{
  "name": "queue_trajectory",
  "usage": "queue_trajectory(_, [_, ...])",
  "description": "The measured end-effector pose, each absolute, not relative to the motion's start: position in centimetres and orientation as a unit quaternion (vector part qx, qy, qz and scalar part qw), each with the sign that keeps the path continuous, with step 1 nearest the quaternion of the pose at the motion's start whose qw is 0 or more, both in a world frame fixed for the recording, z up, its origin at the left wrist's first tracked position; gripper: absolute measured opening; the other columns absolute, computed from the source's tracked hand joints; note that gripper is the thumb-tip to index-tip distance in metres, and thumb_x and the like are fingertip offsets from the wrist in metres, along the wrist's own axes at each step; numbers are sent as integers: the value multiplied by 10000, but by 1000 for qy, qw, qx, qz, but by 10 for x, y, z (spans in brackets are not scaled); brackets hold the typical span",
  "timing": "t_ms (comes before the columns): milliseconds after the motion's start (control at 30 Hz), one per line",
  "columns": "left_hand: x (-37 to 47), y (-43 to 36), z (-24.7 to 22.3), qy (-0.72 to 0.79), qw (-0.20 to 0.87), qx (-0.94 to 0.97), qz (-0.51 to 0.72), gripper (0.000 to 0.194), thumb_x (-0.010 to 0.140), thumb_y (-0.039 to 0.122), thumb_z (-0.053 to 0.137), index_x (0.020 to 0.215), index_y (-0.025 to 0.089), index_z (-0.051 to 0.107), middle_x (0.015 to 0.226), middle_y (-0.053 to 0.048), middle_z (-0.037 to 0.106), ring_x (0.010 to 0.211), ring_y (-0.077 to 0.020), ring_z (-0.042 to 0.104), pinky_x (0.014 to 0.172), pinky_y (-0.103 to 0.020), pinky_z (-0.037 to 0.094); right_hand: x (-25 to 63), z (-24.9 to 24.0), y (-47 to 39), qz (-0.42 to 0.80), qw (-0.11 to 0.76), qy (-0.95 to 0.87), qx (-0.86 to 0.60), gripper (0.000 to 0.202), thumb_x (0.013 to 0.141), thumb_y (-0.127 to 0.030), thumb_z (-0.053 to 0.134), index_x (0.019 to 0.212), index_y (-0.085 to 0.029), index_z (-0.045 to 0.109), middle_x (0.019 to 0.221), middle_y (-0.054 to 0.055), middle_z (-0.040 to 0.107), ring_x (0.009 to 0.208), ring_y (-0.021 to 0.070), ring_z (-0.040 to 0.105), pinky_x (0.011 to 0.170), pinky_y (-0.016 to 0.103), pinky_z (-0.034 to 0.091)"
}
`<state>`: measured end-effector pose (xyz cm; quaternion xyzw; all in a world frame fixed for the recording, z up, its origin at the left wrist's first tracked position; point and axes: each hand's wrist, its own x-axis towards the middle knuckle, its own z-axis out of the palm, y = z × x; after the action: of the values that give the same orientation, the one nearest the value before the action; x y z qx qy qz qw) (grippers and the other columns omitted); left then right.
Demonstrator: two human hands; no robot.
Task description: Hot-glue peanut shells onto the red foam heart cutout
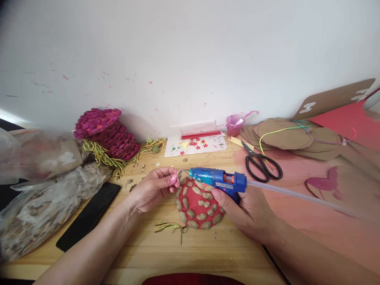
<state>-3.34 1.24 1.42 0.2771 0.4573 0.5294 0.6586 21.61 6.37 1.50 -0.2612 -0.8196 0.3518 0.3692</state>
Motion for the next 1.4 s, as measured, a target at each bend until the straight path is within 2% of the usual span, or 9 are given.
queue_trajectory(367, [-35,13,13,436,659,275,548,260,656,272,899,759,111,723,669,-28,645,596,-67,530,570,-183,389,219,9,64,363,358,-821,-258,169,915,-203,578,764,-269,618,703,-17,639,639,175,594,652,304,509])
queue_trajectory(533, [-34,13,14,414,673,253,558,246,668,254,892,757,114,709,663,-22,631,617,-76,540,560,-179,392,219,8,62,375,350,-825,-235,130,915,-173,572,838,-262,627,770,-18,667,687,168,622,657,284,500])
queue_trajectory(867, [-31,13,12,414,678,243,556,271,652,259,900,774,115,705,668,-15,633,612,-77,544,551,-177,405,220,10,59,343,353,-844,-212,92,913,-170,569,886,-233,630,718,-27,638,609,130,591,564,230,471])
queue_trajectory(1400, [-32,13,10,406,679,254,557,238,682,253,882,753,112,704,663,-23,630,618,-80,542,556,-178,411,220,6,60,328,356,-844,-229,104,886,-179,601,860,-278,620,706,-43,642,592,149,598,549,255,479])
